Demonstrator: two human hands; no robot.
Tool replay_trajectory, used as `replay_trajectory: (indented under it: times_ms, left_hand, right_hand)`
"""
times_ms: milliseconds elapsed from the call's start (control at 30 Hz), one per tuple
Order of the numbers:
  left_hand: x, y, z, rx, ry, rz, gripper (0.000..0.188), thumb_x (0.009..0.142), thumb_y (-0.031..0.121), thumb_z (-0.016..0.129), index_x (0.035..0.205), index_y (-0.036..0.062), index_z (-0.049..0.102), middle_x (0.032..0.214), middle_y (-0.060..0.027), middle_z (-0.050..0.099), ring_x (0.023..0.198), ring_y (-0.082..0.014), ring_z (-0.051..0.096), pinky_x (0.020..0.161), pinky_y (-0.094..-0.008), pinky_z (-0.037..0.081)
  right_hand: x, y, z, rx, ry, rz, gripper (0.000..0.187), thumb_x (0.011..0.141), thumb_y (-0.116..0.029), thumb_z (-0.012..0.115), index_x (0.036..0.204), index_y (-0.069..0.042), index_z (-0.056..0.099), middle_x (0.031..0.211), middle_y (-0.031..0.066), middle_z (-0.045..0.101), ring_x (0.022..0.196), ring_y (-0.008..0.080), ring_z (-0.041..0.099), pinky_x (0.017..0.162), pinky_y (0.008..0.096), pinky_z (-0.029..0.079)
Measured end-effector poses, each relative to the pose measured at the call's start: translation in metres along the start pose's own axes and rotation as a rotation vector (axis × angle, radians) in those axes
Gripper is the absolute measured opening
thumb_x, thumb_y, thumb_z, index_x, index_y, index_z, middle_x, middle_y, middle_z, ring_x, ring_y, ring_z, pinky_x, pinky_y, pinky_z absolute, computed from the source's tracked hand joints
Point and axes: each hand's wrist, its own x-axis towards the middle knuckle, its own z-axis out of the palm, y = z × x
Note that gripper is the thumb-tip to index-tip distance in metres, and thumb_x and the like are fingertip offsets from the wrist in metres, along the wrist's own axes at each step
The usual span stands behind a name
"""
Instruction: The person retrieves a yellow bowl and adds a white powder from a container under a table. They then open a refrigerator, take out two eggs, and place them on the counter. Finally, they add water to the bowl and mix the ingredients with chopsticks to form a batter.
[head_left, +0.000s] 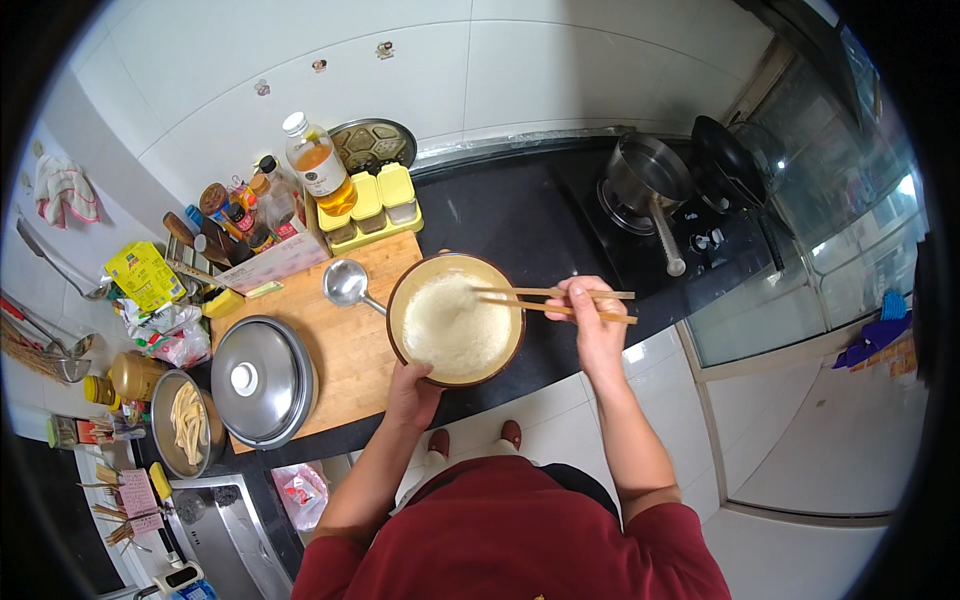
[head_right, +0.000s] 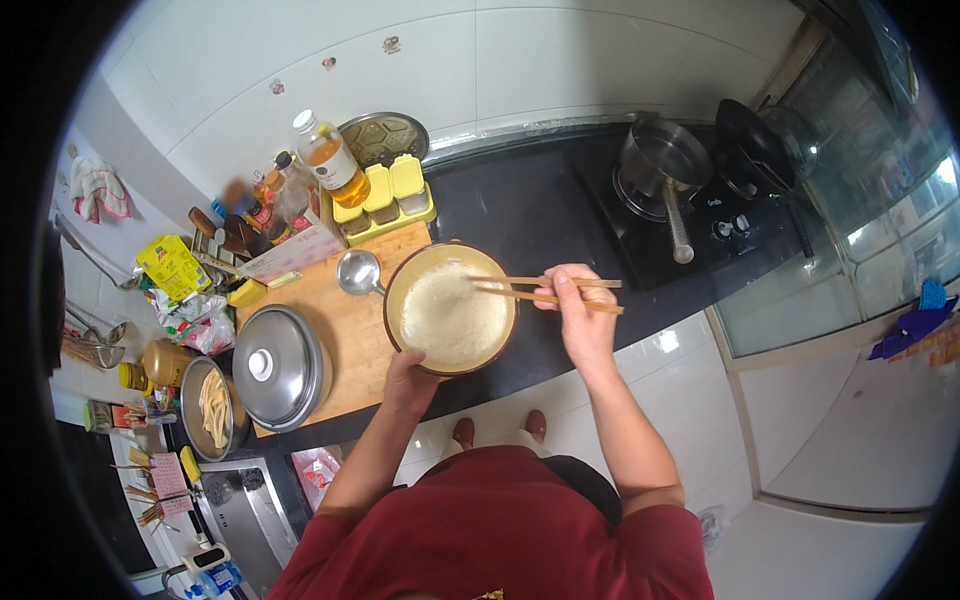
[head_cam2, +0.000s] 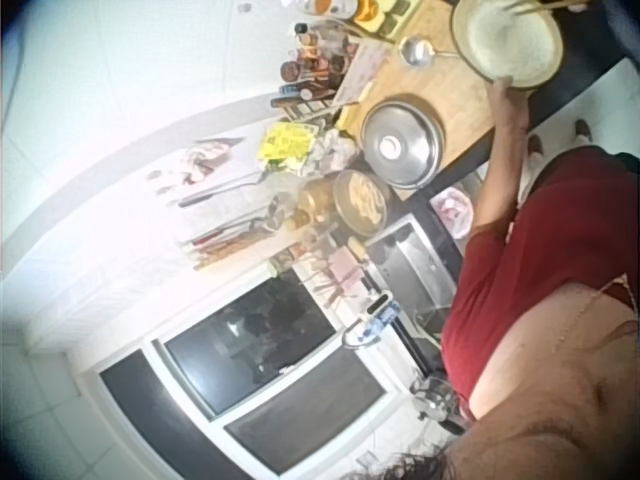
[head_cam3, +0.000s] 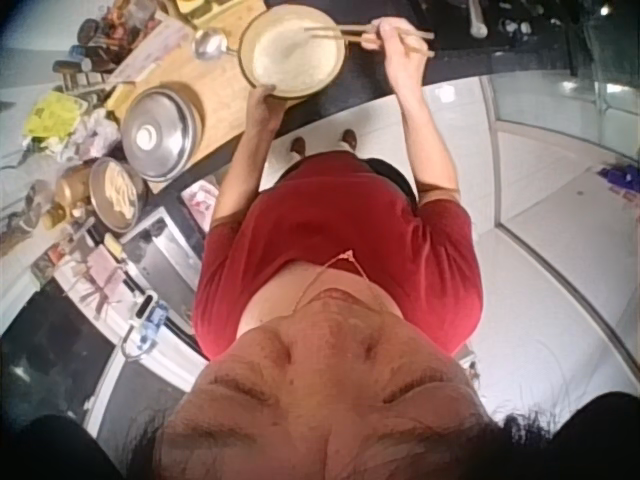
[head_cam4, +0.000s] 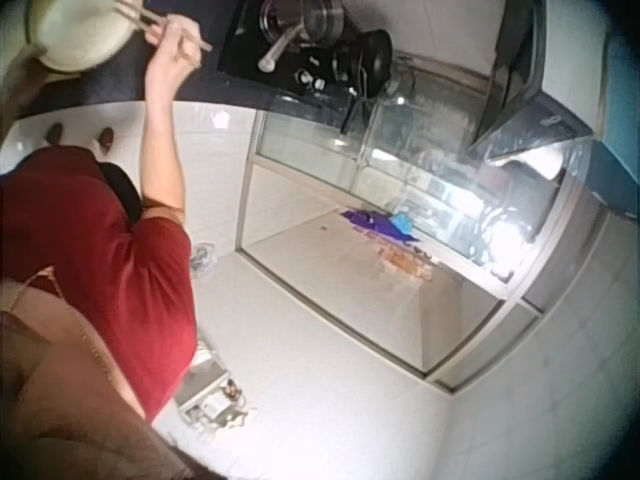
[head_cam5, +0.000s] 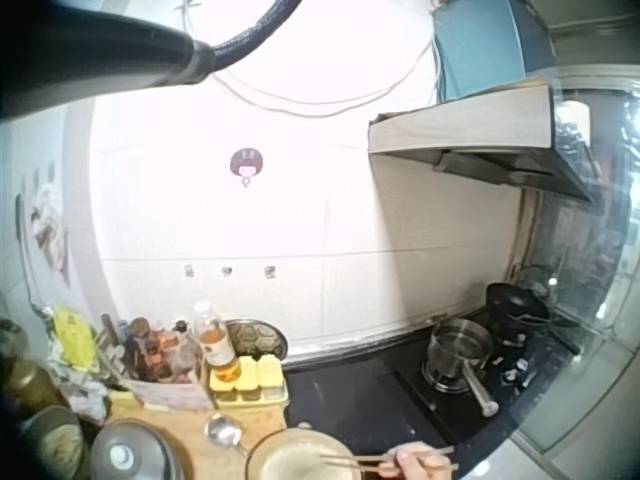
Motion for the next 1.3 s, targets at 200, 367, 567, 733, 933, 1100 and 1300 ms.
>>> replay_trajectory:
  times_ms: [200,367,567,733,933,1100,1300]
  left_hand:
    - [0.003,-0.005,-0.007,0.039,-0.013,0.037,0.071,0.071,0.019,0.058,0.137,0.0022,0.037,0.134,-0.0152,0.049,0.122,-0.0318,0.05,0.101,-0.0499,0.042]
    - [0.003,-0.01,-0.008,0.075,0.001,0.035,0.071,0.071,0.019,0.058,0.137,0.0026,0.037,0.134,-0.015,0.05,0.121,-0.0316,0.05,0.099,-0.05,0.043]
    - [0.003,-0.008,-0.005,0.056,0.007,0.047,0.07,0.07,0.017,0.058,0.136,0.0018,0.038,0.133,-0.015,0.051,0.122,-0.031,0.05,0.101,-0.0487,0.042]
    - [0.002,-0.009,-0.004,0.05,-0.013,0.024,0.069,0.071,0.015,0.058,0.136,0.0005,0.039,0.133,-0.0146,0.051,0.122,-0.0299,0.049,0.103,-0.0457,0.041]
    - [0.0,-0.013,-0.002,0.016,-0.024,0.007,0.069,0.071,0.015,0.059,0.136,0.0009,0.039,0.134,-0.0129,0.05,0.124,-0.0282,0.049,0.107,-0.0439,0.037]
    - [0.001,-0.016,-0.001,0.017,-0.041,-0.012,0.069,0.071,0.016,0.059,0.136,0.002,0.039,0.134,-0.0125,0.05,0.125,-0.028,0.048,0.107,-0.0446,0.037]
    - [-0.001,-0.015,-0.002,-0.048,-0.032,-0.018,0.062,0.073,0.009,0.055,0.133,0.0018,0.041,0.129,-0.0114,0.053,0.118,-0.0271,0.053,0.098,-0.043,0.045]
  right_hand:
    - [-0.008,0.003,0.009,0.199,-0.169,0.226,0.02,0.096,-0.017,0.053,0.093,0.001,0.061,0.082,0.01,0.064,0.069,0.0167,0.066,0.062,0.0278,0.058]
    - [-0.002,-0.001,0.0,0.007,0.042,0.034,0.022,0.097,-0.018,0.053,0.092,0.001,0.061,0.083,0.0122,0.064,0.069,0.0154,0.066,0.064,0.0281,0.058]
    - [-0.012,-0.007,-0.002,0.084,-0.176,0.161,0.022,0.097,-0.017,0.052,0.092,0.002,0.061,0.086,0.0094,0.064,0.072,0.0141,0.066,0.062,0.0248,0.057]
    - [-0.007,-0.005,-0.003,-0.033,-0.095,-0.092,0.019,0.097,-0.015,0.052,0.093,0.002,0.06,0.088,0.0113,0.064,0.074,0.0155,0.065,0.069,0.0274,0.056]
    - [-0.009,-0.006,-0.002,-0.094,-0.07,-0.254,0.016,0.096,-0.01,0.054,0.093,0.003,0.064,0.09,0.0087,0.065,0.079,0.0134,0.062,0.073,0.0259,0.051]
    - [-0.013,0.002,-0.002,0.092,0.013,-0.204,0.015,0.096,-0.008,0.053,0.093,0.003,0.063,0.091,0.0103,0.065,0.082,0.0146,0.063,0.076,0.0272,0.052]
    - [-0.015,0.002,-0.012,-0.106,-0.046,-0.232,0.018,0.097,-0.012,0.051,0.092,0.003,0.06,0.087,0.0125,0.064,0.077,0.0157,0.064,0.073,0.0291,0.055]
